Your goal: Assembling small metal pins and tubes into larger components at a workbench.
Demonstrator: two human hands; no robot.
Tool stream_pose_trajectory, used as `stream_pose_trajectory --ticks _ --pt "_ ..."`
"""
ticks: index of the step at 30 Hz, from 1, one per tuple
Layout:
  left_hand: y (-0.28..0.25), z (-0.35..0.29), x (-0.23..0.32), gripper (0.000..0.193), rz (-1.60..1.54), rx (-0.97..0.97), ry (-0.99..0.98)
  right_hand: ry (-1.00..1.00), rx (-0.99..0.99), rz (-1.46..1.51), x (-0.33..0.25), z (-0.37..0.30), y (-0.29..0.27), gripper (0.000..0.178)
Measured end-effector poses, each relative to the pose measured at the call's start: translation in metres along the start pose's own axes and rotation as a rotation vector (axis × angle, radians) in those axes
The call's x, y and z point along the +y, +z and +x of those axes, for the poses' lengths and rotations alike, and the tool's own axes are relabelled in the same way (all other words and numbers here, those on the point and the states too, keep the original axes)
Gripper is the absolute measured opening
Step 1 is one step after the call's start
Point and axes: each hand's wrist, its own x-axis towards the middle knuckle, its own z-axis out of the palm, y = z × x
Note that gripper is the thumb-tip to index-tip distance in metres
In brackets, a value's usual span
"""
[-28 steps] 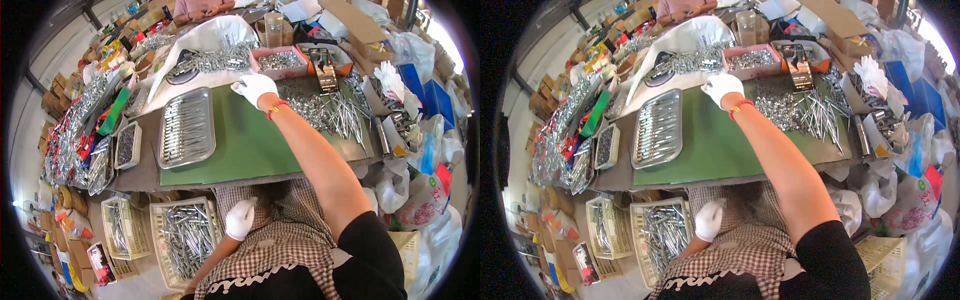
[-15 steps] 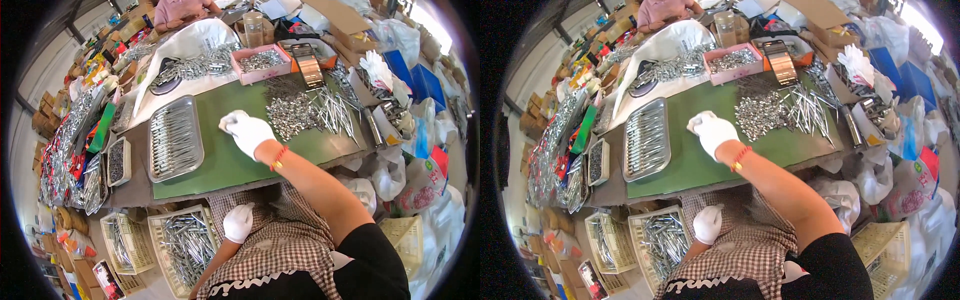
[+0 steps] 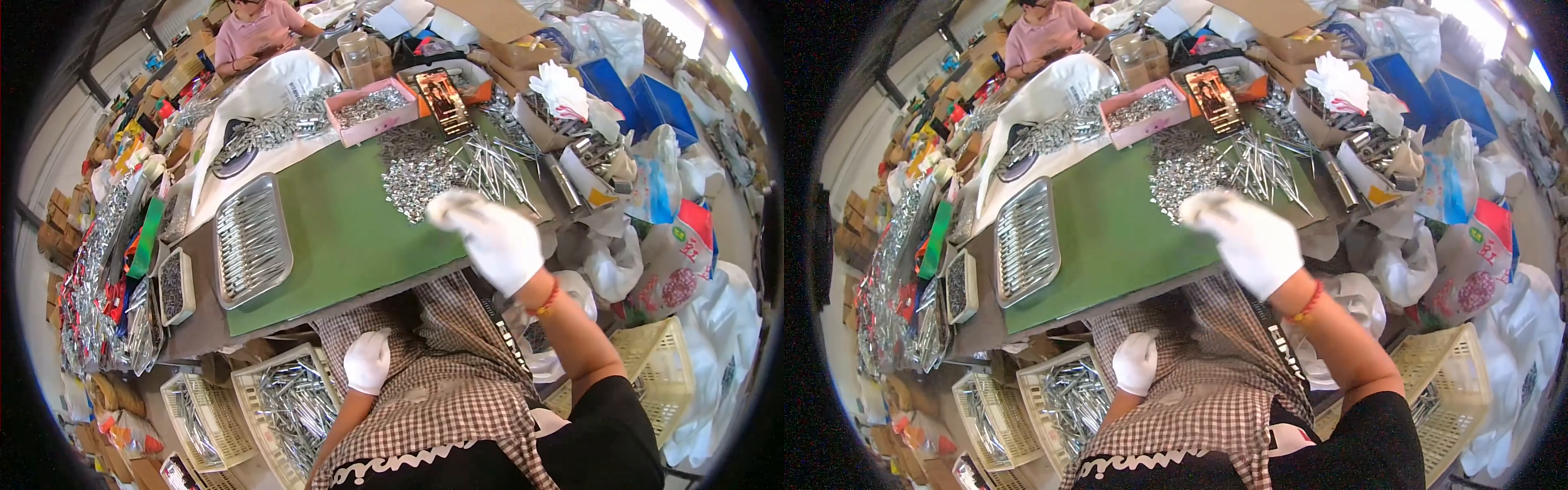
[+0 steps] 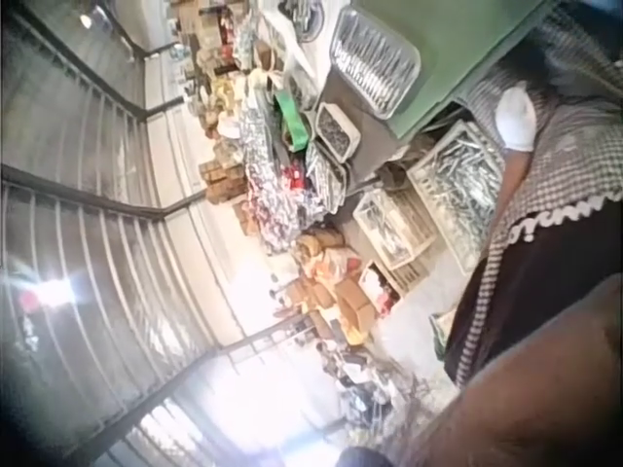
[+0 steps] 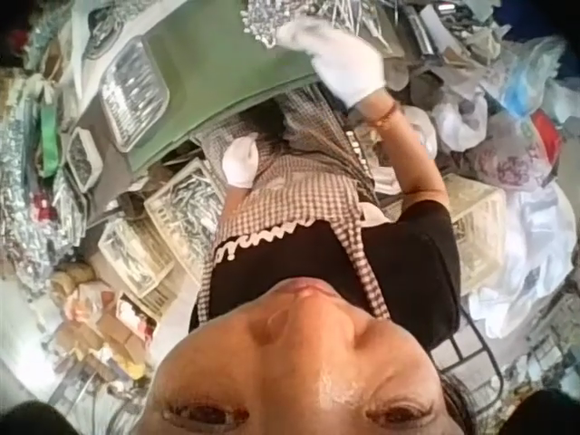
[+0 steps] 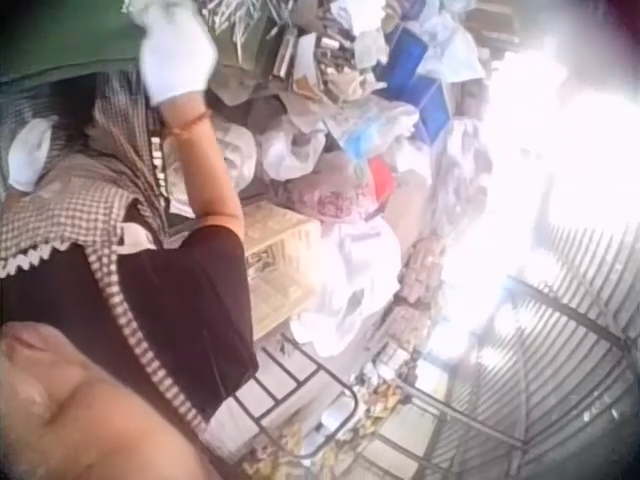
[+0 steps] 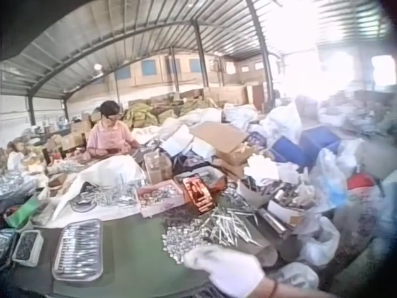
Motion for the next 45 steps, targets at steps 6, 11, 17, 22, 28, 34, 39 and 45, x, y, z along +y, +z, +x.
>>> stream_pose_trajectory --ticks 6,11,17,22,28,34,39,45 --pt "-0.009 0.013 0.004 0.026 0.145 -0.024 -0.013 0.099 0.371 -0.193 0.084 0.007 -0.043 0.026" --pt "-0.026 0.017 -0.018 0.016 0.335 -0.176 -0.324 0.130 0.375 -0.182 0.110 0.011 -0.044 0.029" --pt "-0.047 0.024 -0.028 0.014 0.375 0.006 -0.453 -0.042 0.275 0.041 0.079 0.076 -0.004 0.032" --pt "-0.055 0.000 -0.027 0.012 0.284 0.106 -0.478 -0.096 0.270 -0.079 0.091 0.100 0.022 0.034" --pt "-0.059 -0.015 -0.025 0.013 0.279 0.182 -0.374 0.089 0.362 -0.402 0.129 0.059 -0.026 0.044" --pt "-0.049 0.025 -0.014 0.020 0.141 0.170 0.016 0.374 0.319 -0.576 0.191 0.000 -0.090 0.033" --pt "-0.048 0.039 -0.003 0.023 0.058 0.153 0.094 0.335 0.483 -0.497 0.186 -0.002 -0.100 0.022" --pt "-0.051 0.042 0.009 0.028 0.076 0.158 0.108 -0.034 0.421 -0.265 0.140 0.061 -0.068 0.014"
